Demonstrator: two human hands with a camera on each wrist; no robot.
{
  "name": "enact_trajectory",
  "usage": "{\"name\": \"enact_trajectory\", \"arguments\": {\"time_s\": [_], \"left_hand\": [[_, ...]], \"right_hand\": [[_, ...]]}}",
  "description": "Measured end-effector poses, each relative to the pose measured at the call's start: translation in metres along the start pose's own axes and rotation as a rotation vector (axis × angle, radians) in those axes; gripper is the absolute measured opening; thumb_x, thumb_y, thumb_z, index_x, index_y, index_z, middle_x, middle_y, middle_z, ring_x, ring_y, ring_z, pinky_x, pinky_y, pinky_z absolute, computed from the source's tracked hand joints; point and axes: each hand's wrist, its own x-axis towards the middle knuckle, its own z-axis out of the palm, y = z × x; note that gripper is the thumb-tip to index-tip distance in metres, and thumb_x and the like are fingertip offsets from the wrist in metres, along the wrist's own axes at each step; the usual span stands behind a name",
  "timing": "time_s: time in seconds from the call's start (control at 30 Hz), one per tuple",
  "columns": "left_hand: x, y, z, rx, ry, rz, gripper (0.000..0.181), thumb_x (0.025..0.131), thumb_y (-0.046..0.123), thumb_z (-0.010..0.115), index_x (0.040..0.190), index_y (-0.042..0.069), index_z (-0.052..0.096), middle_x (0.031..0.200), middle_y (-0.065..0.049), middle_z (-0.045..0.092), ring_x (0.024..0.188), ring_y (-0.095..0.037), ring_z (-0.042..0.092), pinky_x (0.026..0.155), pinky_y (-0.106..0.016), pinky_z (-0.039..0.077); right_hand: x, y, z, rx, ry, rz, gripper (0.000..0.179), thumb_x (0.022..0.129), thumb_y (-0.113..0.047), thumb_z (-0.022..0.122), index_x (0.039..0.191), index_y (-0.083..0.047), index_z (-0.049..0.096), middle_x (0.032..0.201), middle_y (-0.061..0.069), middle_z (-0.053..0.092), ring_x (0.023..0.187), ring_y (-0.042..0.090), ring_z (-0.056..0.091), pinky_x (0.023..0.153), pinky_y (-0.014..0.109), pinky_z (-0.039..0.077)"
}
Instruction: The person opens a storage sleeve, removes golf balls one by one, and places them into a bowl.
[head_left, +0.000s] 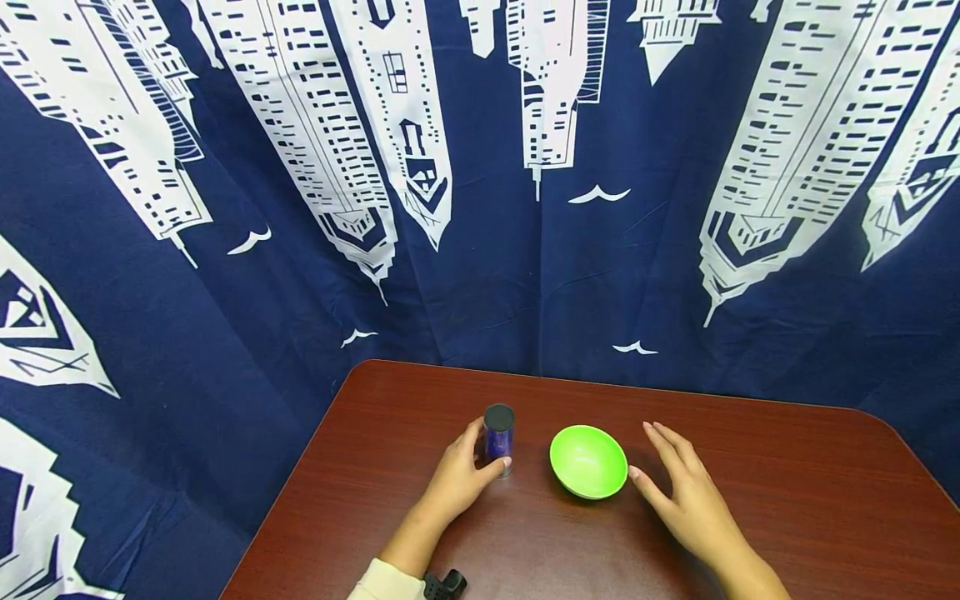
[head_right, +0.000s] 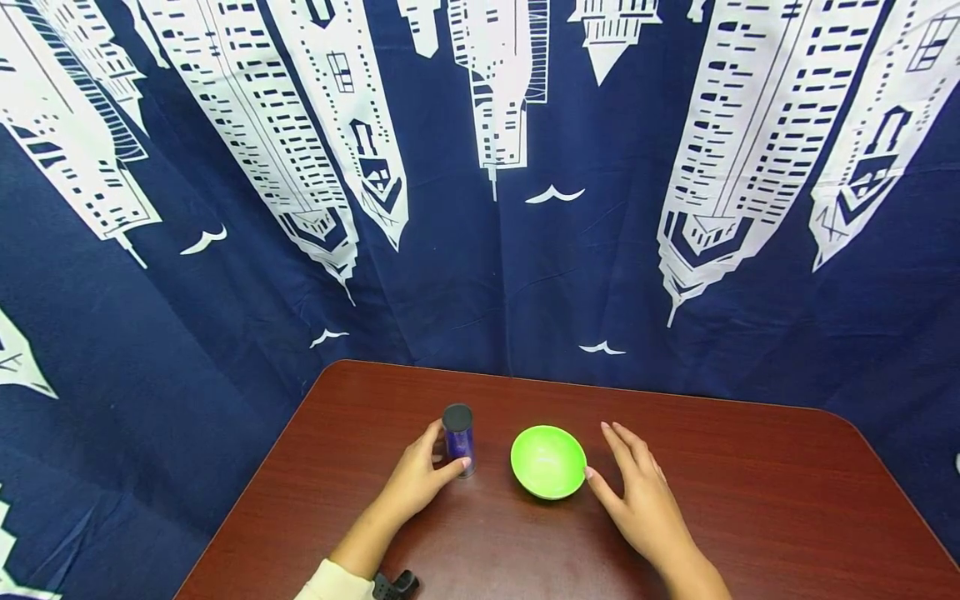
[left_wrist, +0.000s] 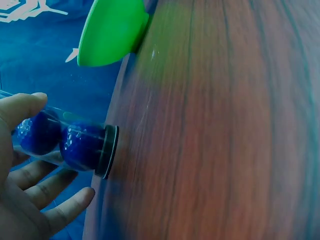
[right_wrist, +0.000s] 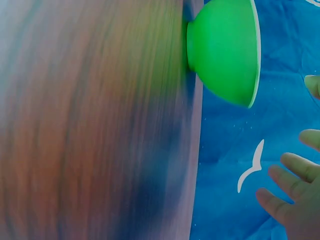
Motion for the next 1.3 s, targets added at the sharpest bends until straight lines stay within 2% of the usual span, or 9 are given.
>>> {"name": "enact_trajectory", "arguments": {"time_s": [0.33, 0.43, 0.5, 0.57, 0.8, 0.9, 1.07, 1.2, 1.3], "left_hand": [[0.004, 0.002, 0.007, -0.066, 0.039, -0.044, 0.057, 0.094, 0.033, 0.073, 0.142, 0.014, 0.05, 0.129, -0.014, 0.066, 0.118, -0.028, 0.066, 0.09, -0.038, 0.059], [0.003, 0.005, 0.008, -0.065, 0.044, -0.033, 0.052, 0.093, 0.032, 0.074, 0.138, 0.017, 0.053, 0.125, -0.011, 0.067, 0.116, -0.026, 0.066, 0.089, -0.036, 0.059], [0.003, 0.007, 0.008, -0.06, 0.048, -0.022, 0.051, 0.092, 0.032, 0.075, 0.137, 0.018, 0.055, 0.124, -0.008, 0.068, 0.115, -0.024, 0.066, 0.09, -0.035, 0.059], [0.001, 0.009, 0.009, -0.05, 0.051, -0.017, 0.052, 0.091, 0.032, 0.076, 0.137, 0.019, 0.056, 0.125, -0.005, 0.067, 0.116, -0.023, 0.065, 0.092, -0.034, 0.058], [-0.005, 0.023, 0.01, -0.049, 0.037, 0.019, 0.056, 0.089, 0.038, 0.076, 0.139, 0.022, 0.057, 0.128, -0.001, 0.063, 0.115, -0.022, 0.065, 0.095, -0.04, 0.056], [-0.008, 0.029, 0.012, -0.033, 0.026, 0.041, 0.059, 0.089, 0.042, 0.076, 0.141, 0.022, 0.056, 0.128, -0.001, 0.062, 0.113, -0.022, 0.065, 0.094, -0.04, 0.057], [-0.011, 0.039, 0.015, -0.012, 0.025, 0.08, 0.058, 0.087, 0.04, 0.079, 0.139, 0.026, 0.059, 0.124, 0.004, 0.06, 0.112, -0.017, 0.062, 0.093, -0.034, 0.055], [-0.013, 0.044, 0.017, 0.007, 0.019, 0.119, 0.055, 0.085, 0.034, 0.081, 0.136, 0.033, 0.061, 0.117, 0.006, 0.058, 0.107, -0.012, 0.061, 0.089, -0.028, 0.054], [-0.014, 0.046, 0.02, 0.025, 0.004, 0.155, 0.054, 0.085, 0.031, 0.082, 0.135, 0.035, 0.062, 0.114, 0.006, 0.056, 0.104, -0.01, 0.06, 0.087, -0.025, 0.054]], "right_hand": [[-0.001, -0.015, 0.011, 0.03, -0.005, -0.045, 0.07, 0.094, -0.024, 0.073, 0.155, -0.017, 0.04, 0.147, 0.014, 0.046, 0.132, 0.041, 0.05, 0.098, 0.064, 0.047], [0.0, -0.021, 0.014, 0.034, 0.015, -0.063, 0.067, 0.093, -0.023, 0.074, 0.153, -0.017, 0.043, 0.146, 0.01, 0.048, 0.132, 0.035, 0.052, 0.114, 0.03, 0.042], [0.0, -0.024, 0.017, 0.041, 0.031, -0.076, 0.066, 0.092, -0.022, 0.075, 0.152, -0.018, 0.045, 0.144, 0.006, 0.051, 0.131, 0.03, 0.052, 0.112, 0.007, 0.029], [0.0, -0.028, 0.019, 0.057, 0.041, -0.095, 0.066, 0.092, -0.02, 0.075, 0.151, -0.017, 0.046, 0.142, 0.005, 0.052, 0.129, 0.027, 0.053, 0.105, -0.005, 0.015], [0.001, -0.043, 0.02, 0.115, 0.069, -0.139, 0.059, 0.089, -0.014, 0.077, 0.144, -0.014, 0.054, 0.136, 0.0, 0.057, 0.123, 0.009, 0.054, 0.105, -0.004, 0.021], [0.002, -0.049, 0.021, 0.122, 0.078, -0.164, 0.059, 0.088, -0.013, 0.078, 0.143, -0.015, 0.056, 0.135, -0.001, 0.058, 0.118, 0.009, 0.056, 0.103, -0.001, 0.028], [0.005, -0.058, 0.022, 0.161, 0.068, -0.192, 0.059, 0.087, -0.011, 0.078, 0.142, -0.018, 0.056, 0.132, -0.003, 0.058, 0.109, 0.013, 0.06, 0.079, 0.016, 0.05], [0.008, -0.064, 0.024, 0.24, 0.031, -0.19, 0.057, 0.09, -0.011, 0.076, 0.142, -0.017, 0.056, 0.13, 0.0, 0.057, 0.104, 0.014, 0.06, 0.061, 0.022, 0.052], [0.009, -0.068, 0.025, 0.259, 0.019, -0.196, 0.056, 0.09, -0.011, 0.076, 0.142, -0.017, 0.055, 0.128, 0.0, 0.057, 0.1, 0.013, 0.06, 0.062, 0.023, 0.054]]}}
